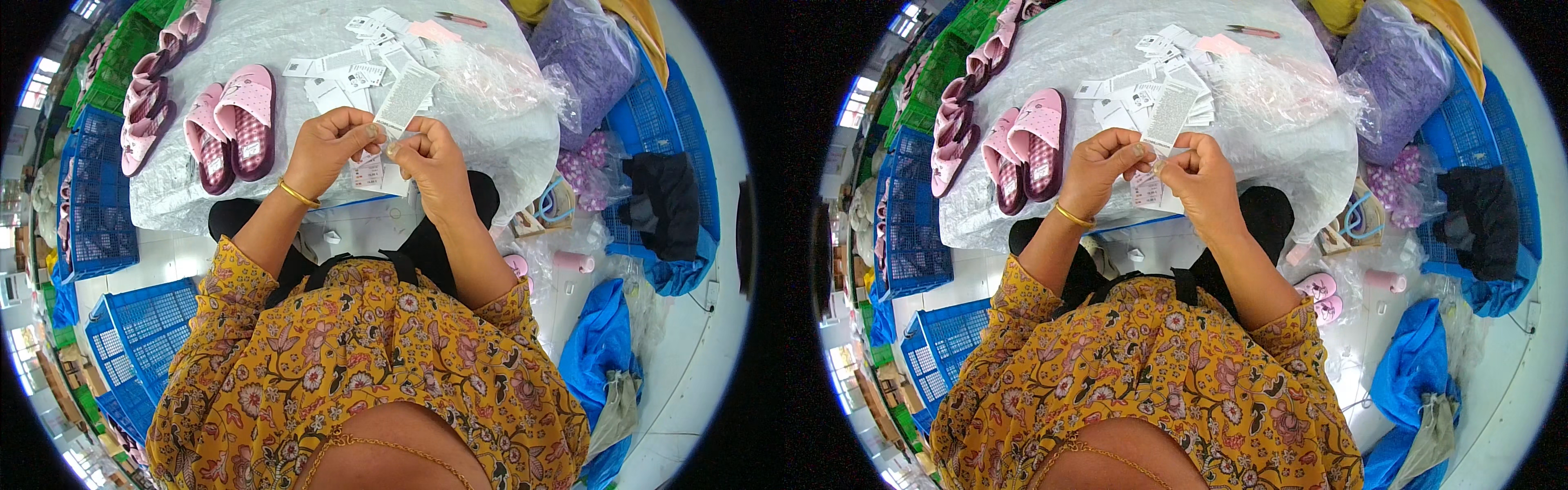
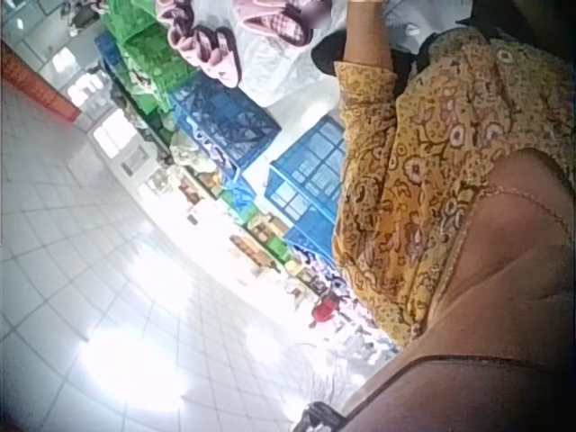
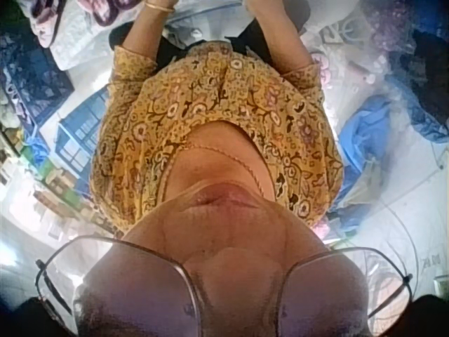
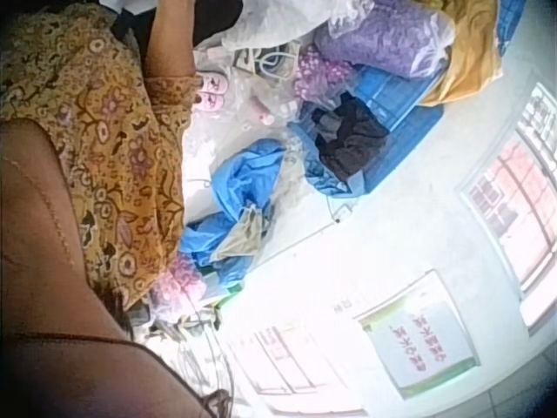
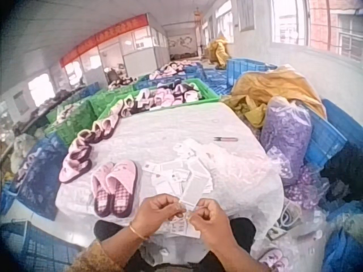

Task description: The person sits on the floor and repeatedly picks up small white paper labels, peels them, and sticks them onto the insoles of pink slippers. They handle the slippers one at a time, placing each labeled pair into a green basket.

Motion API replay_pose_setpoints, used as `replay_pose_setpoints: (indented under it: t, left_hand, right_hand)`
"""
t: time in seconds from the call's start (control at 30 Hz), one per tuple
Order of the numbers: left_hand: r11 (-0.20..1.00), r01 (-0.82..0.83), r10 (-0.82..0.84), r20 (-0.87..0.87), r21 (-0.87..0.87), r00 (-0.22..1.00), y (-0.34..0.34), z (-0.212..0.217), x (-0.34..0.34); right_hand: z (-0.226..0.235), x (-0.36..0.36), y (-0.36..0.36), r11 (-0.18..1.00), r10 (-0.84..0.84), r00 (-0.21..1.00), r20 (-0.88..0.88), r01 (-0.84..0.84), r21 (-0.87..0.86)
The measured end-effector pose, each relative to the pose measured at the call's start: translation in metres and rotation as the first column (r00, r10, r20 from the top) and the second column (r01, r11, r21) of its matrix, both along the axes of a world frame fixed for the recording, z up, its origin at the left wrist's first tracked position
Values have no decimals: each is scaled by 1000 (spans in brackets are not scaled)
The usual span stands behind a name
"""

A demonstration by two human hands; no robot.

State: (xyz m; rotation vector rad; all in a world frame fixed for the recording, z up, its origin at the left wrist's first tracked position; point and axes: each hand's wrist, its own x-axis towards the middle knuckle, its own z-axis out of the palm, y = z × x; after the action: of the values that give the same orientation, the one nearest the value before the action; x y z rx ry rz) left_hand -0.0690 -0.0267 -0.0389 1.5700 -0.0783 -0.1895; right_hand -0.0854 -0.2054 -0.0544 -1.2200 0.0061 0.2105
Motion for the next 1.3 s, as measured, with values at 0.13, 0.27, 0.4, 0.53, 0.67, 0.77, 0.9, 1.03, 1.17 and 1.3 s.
replay_pose_setpoints:
  t: [0.13, 0.27, 0.4, 0.53, 0.67, 0.77, 0.9, 1.03, 1.17, 1.3]
  left_hand:
    - [1000, -1, 1, -4, 12, 1000, -3, 3, -1]
    - [999, 2, -2, 9, 32, 1000, -3, 3, -1]
    - [994, -8, 3, 49, 107, 999, -6, 4, -6]
    - [973, 33, -79, 197, 230, 977, -3, -2, -14]
    - [986, 158, -160, 20, 58, 987, 5, 3, -12]
    - [984, 180, -177, -131, 4, 975, 5, 6, -8]
    - [972, 228, -220, -116, 62, 969, 6, -2, -10]
    - [972, 217, -209, -93, 92, 974, 4, -5, -14]
    - [984, 130, -136, 42, 122, 990, 4, 3, -17]
    - [962, 170, -205, 156, 213, 966, -7, 18, -23]
  right_hand:
    - [-4, 0, -1, 1000, -3, 1000, 8, 3, -19]
    - [-5, 0, -2, 1000, -2, 1000, 12, 2, -25]
    - [-7, 1, -2, 999, -3, 1000, 0, 3, -36]
    - [-8, -2, 0, 1000, -25, 998, 61, 24, 10]
    - [-12, -6, -6, 999, 40, 998, 41, -40, 8]
    - [-12, -10, -9, 995, 90, 989, 115, -86, -46]
    - [-4, -14, -11, 975, 133, 982, 136, -105, -194]
    - [-13, -18, -19, 948, 162, 955, 248, -81, -309]
    - [-1, -18, -43, 844, 134, 943, 304, 52, -533]
    - [-7, -9, -61, 970, 68, 992, 106, -41, -240]
